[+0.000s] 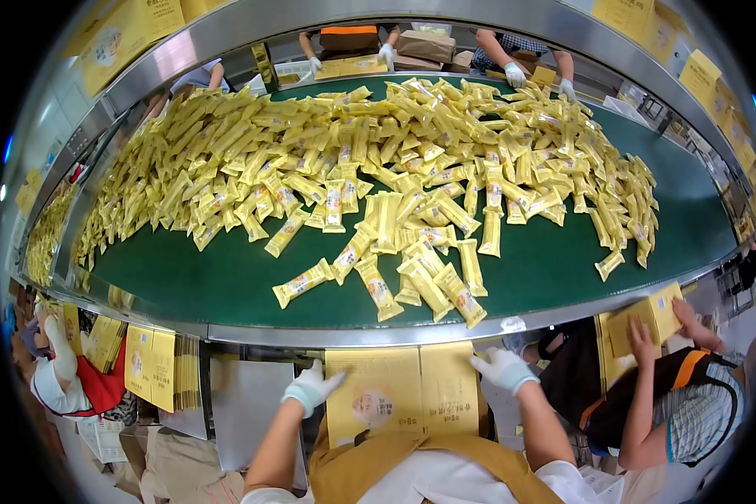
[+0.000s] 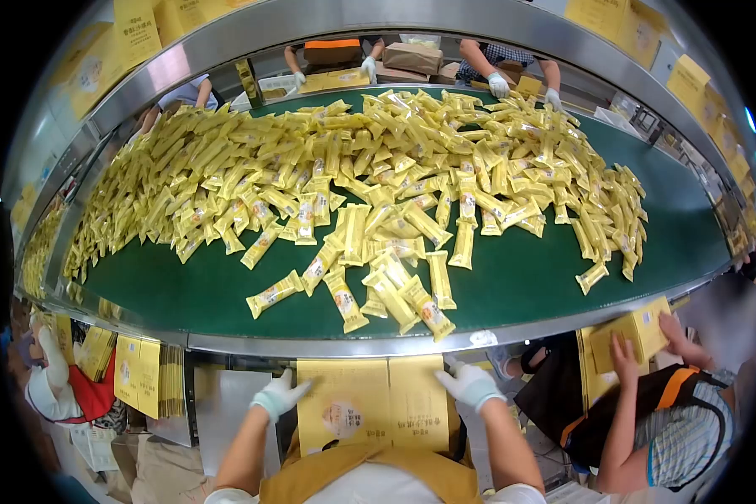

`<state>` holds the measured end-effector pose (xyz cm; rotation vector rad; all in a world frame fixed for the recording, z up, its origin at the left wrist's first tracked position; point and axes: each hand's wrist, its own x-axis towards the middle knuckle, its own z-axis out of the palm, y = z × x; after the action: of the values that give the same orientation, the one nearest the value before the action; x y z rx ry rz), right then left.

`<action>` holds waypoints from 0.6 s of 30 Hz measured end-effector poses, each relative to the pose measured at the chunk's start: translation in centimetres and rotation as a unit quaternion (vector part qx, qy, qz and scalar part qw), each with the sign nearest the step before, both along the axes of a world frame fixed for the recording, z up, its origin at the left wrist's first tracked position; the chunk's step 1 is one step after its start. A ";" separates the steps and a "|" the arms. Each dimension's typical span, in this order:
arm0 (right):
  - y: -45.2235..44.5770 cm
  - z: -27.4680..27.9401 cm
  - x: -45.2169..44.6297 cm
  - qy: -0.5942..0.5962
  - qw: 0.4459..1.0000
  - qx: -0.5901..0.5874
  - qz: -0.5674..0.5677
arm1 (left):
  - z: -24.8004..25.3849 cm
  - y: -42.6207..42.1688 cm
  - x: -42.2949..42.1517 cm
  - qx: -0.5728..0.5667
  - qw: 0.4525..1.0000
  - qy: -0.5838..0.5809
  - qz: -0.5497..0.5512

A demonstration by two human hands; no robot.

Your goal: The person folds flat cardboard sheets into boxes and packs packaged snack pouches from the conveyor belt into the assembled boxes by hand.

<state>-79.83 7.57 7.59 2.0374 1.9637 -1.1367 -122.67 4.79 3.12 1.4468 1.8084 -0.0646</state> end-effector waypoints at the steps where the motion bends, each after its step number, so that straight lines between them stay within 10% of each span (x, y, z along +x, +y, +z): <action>1: -1.4 -0.9 -1.2 -0.013 0.999 0.014 -0.050 | -2.2 -0.8 1.0 0.035 0.997 -0.022 0.059; 4: -3.1 -8.8 -3.7 0.096 0.968 0.058 -0.225 | -5.9 -1.6 3.8 0.126 0.968 -0.068 0.208; 11: -6.1 -8.4 -5.2 0.250 0.898 0.147 -0.330 | -4.4 -3.1 3.5 0.230 0.913 -0.180 0.285; 17: -9.5 -1.5 -3.6 0.452 0.759 0.349 -0.312 | 6.6 -6.7 2.3 0.247 0.660 -0.657 0.269; 18: -9.5 0.2 -2.9 0.478 0.741 0.377 -0.283 | 8.8 -7.4 2.4 0.209 0.691 -0.670 0.173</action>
<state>-82.75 -1.89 7.80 2.9960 2.6121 -2.1237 -120.26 -2.61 11.91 0.8504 0.7534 1.3320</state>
